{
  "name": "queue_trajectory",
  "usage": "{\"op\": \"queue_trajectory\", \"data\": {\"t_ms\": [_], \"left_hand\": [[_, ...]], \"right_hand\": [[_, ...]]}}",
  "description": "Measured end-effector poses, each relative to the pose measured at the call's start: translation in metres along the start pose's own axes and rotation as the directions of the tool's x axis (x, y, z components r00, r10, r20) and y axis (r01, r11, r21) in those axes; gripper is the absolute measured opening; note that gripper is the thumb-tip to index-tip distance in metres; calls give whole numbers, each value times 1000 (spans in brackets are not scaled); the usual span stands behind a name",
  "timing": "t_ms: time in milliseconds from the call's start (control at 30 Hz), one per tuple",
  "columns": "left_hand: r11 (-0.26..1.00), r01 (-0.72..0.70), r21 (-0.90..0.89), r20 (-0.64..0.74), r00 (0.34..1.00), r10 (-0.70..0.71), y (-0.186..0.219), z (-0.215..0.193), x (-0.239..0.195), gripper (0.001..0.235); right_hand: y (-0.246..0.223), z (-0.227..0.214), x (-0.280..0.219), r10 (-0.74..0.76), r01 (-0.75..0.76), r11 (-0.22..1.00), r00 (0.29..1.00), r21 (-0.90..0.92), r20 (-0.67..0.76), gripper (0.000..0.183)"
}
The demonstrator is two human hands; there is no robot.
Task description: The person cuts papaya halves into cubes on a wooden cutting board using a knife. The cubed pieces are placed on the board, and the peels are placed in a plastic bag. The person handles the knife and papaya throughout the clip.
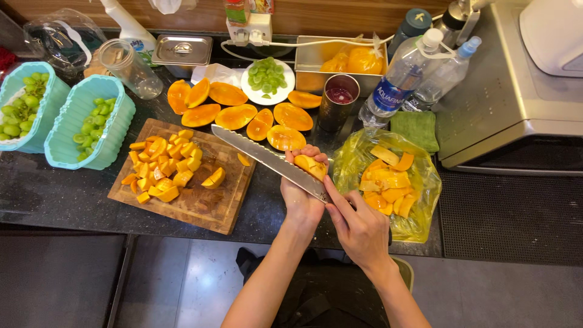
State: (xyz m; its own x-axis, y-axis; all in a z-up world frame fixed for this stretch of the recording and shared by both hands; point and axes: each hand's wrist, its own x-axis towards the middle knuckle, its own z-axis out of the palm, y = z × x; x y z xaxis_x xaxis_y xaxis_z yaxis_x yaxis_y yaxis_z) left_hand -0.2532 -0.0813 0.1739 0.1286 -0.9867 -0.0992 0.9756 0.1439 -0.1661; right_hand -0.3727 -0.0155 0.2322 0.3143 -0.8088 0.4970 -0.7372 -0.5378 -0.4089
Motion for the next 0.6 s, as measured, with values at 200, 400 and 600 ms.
{"op": "queue_trajectory", "data": {"t_ms": [200,400,600], "left_hand": [[998,-33,56,46,998,31,-14,2,-12,22],[994,35,106,30,999,-38,-17,7,-18,24],[968,187,165,58,978,-198,-10,14,-29,26]], "right_hand": [[7,-8,-12,14,-15,999,999,-33,-33,42],[9,-17,-13,12,-9,1000,995,25,-103,39],[14,-28,-8,16,-17,999,1000,37,9,44]]}}
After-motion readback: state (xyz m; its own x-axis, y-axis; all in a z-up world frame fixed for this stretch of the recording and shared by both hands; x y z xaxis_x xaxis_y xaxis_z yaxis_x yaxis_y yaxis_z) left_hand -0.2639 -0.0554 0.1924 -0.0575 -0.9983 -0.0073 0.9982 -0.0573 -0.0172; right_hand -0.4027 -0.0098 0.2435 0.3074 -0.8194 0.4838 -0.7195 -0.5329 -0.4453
